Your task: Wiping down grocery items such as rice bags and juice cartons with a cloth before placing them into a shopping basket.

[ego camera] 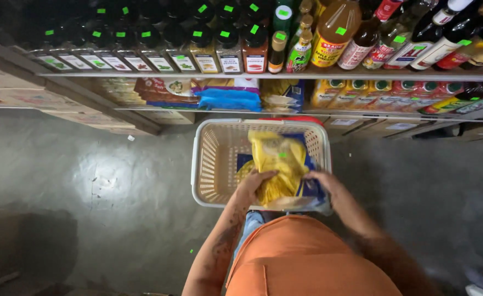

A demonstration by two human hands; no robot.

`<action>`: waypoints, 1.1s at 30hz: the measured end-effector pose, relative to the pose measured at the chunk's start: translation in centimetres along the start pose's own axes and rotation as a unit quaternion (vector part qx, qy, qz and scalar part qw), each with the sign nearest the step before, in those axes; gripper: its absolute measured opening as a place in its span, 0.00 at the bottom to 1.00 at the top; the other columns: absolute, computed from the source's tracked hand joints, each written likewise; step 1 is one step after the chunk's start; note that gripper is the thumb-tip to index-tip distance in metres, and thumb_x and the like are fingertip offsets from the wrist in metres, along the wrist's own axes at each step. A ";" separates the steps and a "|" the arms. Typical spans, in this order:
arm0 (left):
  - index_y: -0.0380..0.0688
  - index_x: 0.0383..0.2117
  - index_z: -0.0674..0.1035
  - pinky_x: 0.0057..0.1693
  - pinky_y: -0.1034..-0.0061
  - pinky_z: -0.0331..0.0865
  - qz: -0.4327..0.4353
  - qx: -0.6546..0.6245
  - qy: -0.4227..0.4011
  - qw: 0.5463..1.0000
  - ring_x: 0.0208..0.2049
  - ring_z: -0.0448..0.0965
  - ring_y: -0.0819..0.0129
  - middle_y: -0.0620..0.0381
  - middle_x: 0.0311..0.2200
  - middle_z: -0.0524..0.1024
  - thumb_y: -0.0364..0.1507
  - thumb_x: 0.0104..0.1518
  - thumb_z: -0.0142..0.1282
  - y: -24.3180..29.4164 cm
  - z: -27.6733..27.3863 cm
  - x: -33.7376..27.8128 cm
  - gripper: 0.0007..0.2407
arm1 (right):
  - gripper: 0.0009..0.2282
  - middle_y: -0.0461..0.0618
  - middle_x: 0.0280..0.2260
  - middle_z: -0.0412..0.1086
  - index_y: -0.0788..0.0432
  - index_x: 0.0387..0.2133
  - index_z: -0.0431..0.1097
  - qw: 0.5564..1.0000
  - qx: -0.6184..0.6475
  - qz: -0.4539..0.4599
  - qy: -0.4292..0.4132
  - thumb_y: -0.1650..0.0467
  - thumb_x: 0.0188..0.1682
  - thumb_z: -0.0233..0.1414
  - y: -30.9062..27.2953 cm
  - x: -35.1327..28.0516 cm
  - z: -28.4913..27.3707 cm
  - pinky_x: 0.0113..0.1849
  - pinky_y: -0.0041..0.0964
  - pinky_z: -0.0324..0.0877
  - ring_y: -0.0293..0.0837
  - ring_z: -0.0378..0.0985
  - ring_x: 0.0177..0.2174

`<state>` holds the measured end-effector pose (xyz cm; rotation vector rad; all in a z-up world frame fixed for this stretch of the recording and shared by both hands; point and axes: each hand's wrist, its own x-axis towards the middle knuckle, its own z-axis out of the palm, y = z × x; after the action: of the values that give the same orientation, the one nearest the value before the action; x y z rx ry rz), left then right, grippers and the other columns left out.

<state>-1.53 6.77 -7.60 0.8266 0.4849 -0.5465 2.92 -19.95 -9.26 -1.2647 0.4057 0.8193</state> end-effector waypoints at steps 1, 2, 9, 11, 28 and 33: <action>0.32 0.49 0.80 0.39 0.62 0.73 -0.002 0.026 0.021 0.999 0.32 0.78 0.58 0.47 0.37 0.79 0.24 0.59 0.65 -2.0 -1.6 1.4 0.14 | 0.25 0.57 0.40 0.77 0.60 0.55 0.69 0.999 0.019 0.046 0.006 0.72 0.40 0.57 2.1 0.6 -0.9 0.40 0.51 0.76 0.52 0.80 0.36; 0.32 0.49 0.80 0.39 0.62 0.73 -0.006 0.024 0.023 0.999 0.32 0.78 0.58 0.47 0.37 0.79 0.24 0.59 0.65 -1.3 -0.1 0.4 0.14 | 0.25 0.57 0.40 0.77 0.60 0.55 0.69 0.998 0.020 0.051 0.008 0.72 0.40 0.57 1.9 -0.9 -0.5 0.40 0.51 0.76 0.52 0.80 0.36; 0.38 0.50 0.79 0.45 0.70 0.80 0.108 0.030 0.011 0.994 0.40 0.84 0.66 0.53 0.42 0.83 0.21 0.55 0.64 2.4 4.6 2.2 0.15 | 0.25 0.52 0.50 0.73 0.59 0.57 0.68 0.989 0.008 -0.144 -0.017 0.66 0.42 0.51 -4.6 -0.9 0.5 0.49 0.42 0.70 0.46 0.75 0.48; 0.37 0.51 0.78 0.45 0.71 0.79 0.122 0.036 0.019 0.992 0.40 0.84 0.67 0.53 0.42 0.83 0.22 0.57 0.63 2.2 4.0 5.7 0.15 | 0.21 0.50 0.46 0.76 0.58 0.56 0.69 0.998 0.045 -0.023 0.045 0.65 0.48 0.56 -5.0 2.5 -1.4 0.45 0.41 0.73 0.45 0.78 0.43; 0.45 0.50 0.78 0.53 0.67 0.72 0.406 0.638 0.223 0.615 0.46 0.79 0.59 0.51 0.45 0.80 0.26 0.62 0.47 6.6 -7.9 50.6 0.12 | 0.18 0.45 0.50 0.73 0.62 0.58 0.67 0.943 -0.067 -0.284 0.162 0.72 0.54 0.53 -12.2 31.5 -10.5 0.49 0.39 0.70 0.41 0.73 0.47; 0.44 0.41 0.81 0.49 0.65 0.73 0.417 0.631 0.274 0.594 0.44 0.82 0.59 0.50 0.41 0.82 0.29 0.59 0.53 5.6 -10.5 53.1 0.08 | 0.17 0.54 0.47 0.72 0.62 0.55 0.68 0.960 0.122 -0.237 0.080 0.71 0.53 0.55 -10.8 43.4 -15.5 0.49 0.49 0.73 0.49 0.75 0.44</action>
<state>40.32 4.27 -42.33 2.4849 0.1145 0.4323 41.96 -21.70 -35.93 -1.1347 0.3028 0.2514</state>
